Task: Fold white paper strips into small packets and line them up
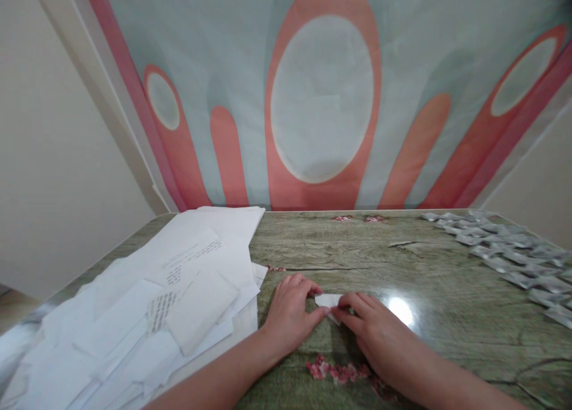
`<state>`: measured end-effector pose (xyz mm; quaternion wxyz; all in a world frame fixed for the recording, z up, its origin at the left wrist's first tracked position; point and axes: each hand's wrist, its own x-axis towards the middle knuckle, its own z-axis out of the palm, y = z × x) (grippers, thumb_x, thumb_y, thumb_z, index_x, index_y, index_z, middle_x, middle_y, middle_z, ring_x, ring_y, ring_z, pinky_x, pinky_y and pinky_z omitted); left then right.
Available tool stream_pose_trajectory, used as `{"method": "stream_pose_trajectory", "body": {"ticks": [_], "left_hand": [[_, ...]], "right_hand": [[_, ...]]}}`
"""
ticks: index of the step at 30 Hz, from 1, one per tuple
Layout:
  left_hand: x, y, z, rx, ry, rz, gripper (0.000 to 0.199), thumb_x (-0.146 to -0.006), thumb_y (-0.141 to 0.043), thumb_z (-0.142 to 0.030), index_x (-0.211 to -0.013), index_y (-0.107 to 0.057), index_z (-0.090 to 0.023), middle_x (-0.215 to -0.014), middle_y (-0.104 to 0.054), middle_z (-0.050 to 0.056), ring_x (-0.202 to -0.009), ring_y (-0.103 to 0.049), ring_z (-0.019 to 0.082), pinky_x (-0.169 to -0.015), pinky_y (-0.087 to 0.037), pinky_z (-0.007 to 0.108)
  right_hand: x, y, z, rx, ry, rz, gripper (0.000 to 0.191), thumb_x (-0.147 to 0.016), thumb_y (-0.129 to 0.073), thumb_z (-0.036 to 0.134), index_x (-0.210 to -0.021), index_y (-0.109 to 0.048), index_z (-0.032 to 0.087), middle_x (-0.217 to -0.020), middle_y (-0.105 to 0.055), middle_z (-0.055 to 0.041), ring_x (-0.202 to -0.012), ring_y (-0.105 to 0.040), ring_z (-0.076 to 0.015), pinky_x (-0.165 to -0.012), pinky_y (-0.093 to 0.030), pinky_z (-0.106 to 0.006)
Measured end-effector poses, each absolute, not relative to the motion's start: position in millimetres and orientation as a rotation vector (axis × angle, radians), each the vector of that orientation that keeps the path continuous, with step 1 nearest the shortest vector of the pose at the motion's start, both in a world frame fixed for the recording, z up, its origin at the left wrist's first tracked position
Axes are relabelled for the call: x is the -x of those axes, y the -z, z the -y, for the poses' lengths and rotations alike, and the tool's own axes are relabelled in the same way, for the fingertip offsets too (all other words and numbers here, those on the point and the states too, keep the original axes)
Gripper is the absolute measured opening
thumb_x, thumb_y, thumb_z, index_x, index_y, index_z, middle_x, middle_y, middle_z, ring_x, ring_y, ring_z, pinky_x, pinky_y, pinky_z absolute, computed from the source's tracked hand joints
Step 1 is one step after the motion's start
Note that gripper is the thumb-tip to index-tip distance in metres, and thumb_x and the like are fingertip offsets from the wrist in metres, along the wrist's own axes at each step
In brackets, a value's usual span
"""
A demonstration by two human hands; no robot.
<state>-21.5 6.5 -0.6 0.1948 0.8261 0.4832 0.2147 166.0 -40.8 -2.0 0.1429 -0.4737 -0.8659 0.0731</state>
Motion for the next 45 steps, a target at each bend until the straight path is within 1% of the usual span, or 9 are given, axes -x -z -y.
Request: {"method": "stream_pose_trajectory", "body": {"ticks": [1,3,7,11,18,28,34,39,45], "left_hand": [[21.5,0.3,-6.5,-2.310,-0.607,-1.354,0.024,-0.070,-0.070,-0.030,-0.089,-0.059,-0.023,-0.088,-0.055,0.000,-0.088,-0.049,0.020,-0.077,-0.036,0.031],[21.4,0.0,-6.7,-2.302,-0.615,-1.350,0.024,-0.069,-0.071,-0.029,-0.089,-0.059,-0.023,-0.088,-0.055,0.000,-0.088,-0.049,0.020,-0.077,-0.036,0.031],[20.9,0.8,-7.6,-2.292,-0.620,-1.349,0.024,-0.068,-0.072,-0.029,-0.087,-0.059,-0.022,-0.087,-0.055,0.000,-0.088,-0.049,0.020,-0.077,-0.036,0.031],[21.0,2.0,-7.9,-2.280,-0.622,-1.348,0.024,-0.067,-0.072,-0.029,-0.086,-0.059,-0.022,-0.087,-0.056,0.000,-0.088,-0.049,0.020,-0.077,-0.036,0.031],[20.8,1.7,-8.9,-2.273,-0.620,-1.356,0.026,-0.066,-0.073,-0.028,-0.087,-0.059,-0.022,-0.088,-0.057,-0.001,-0.089,-0.049,0.020,-0.077,-0.035,0.031],[20.4,5.1,-9.1,-2.283,-0.649,-1.304,0.026,-0.067,-0.072,-0.027,-0.088,-0.057,-0.022,-0.087,-0.058,-0.002,-0.088,-0.051,0.019,-0.076,-0.035,0.030],[20.0,5.0,-7.7,-2.203,-0.679,-1.259,0.026,-0.067,-0.072,-0.021,-0.088,-0.056,-0.021,-0.086,-0.059,-0.003,-0.085,-0.051,0.018,-0.076,-0.036,0.030],[20.6,6.7,-7.1,-2.171,-0.711,-1.223,0.031,-0.066,-0.072,-0.018,-0.093,-0.056,-0.021,-0.089,-0.060,-0.002,-0.088,-0.051,0.019,-0.077,-0.037,0.030],[20.5,3.5,-5.7,-2.279,-0.672,-1.142,0.029,-0.071,-0.068,-0.017,-0.097,-0.057,-0.023,-0.093,-0.060,-0.002,-0.091,-0.050,0.019,-0.080,-0.036,0.031]], "right_hand": [[-168.2,1.0,38.1,1.372,-0.263,2.455,0.030,-0.082,-0.046,0.005,-0.100,-0.063,0.022,-0.097,-0.058,-0.0052,-0.090,-0.053,-0.0187,-0.080,-0.043,-0.033],[-173.1,0.6,31.3,1.373,-0.366,2.367,0.022,-0.085,-0.047,0.014,-0.098,-0.064,0.022,-0.095,-0.058,-0.0051,-0.088,-0.053,-0.0182,-0.079,-0.043,-0.032],[-182.2,5.7,17.3,1.410,-0.461,2.212,0.015,-0.082,-0.055,0.021,-0.094,-0.064,0.020,-0.093,-0.057,-0.0055,-0.087,-0.053,-0.0190,-0.078,-0.043,-0.033],[-185.2,8.4,10.8,1.429,-0.572,2.139,0.015,-0.078,-0.058,0.022,-0.092,-0.062,0.019,-0.093,-0.056,-0.0045,-0.088,-0.053,-0.0183,-0.078,-0.043,-0.031],[-183.6,6.9,10.5,1.439,-0.675,2.068,0.011,-0.075,-0.058,0.018,-0.086,-0.060,0.018,-0.087,-0.055,-0.0020,-0.081,-0.053,-0.0157,-0.070,-0.041,-0.027],[-184.4,17.4,8.9,1.476,-0.687,2.039,0.012,-0.075,-0.061,0.026,-0.085,-0.059,0.020,-0.084,-0.055,-0.0013,-0.077,-0.052,-0.0167,-0.068,-0.040,-0.028],[-183.6,12.8,11.4,1.417,-0.699,2.081,0.019,-0.078,-0.058,0.022,-0.097,-0.061,0.023,-0.091,-0.054,-0.0024,-0.086,-0.053,-0.0178,-0.076,-0.039,-0.030],[-183.9,12.8,12.4,1.397,-0.698,2.092,0.014,-0.079,-0.057,0.022,-0.093,-0.061,0.022,-0.093,-0.054,-0.0028,-0.086,-0.052,-0.0178,-0.075,-0.039,-0.030],[-181.0,12.2,13.5,1.359,-0.691,2.087,0.017,-0.075,-0.056,0.011,-0.088,-0.058,0.021,-0.089,-0.056,-0.0014,-0.087,-0.051,-0.0180,-0.076,-0.037,-0.031]]}}
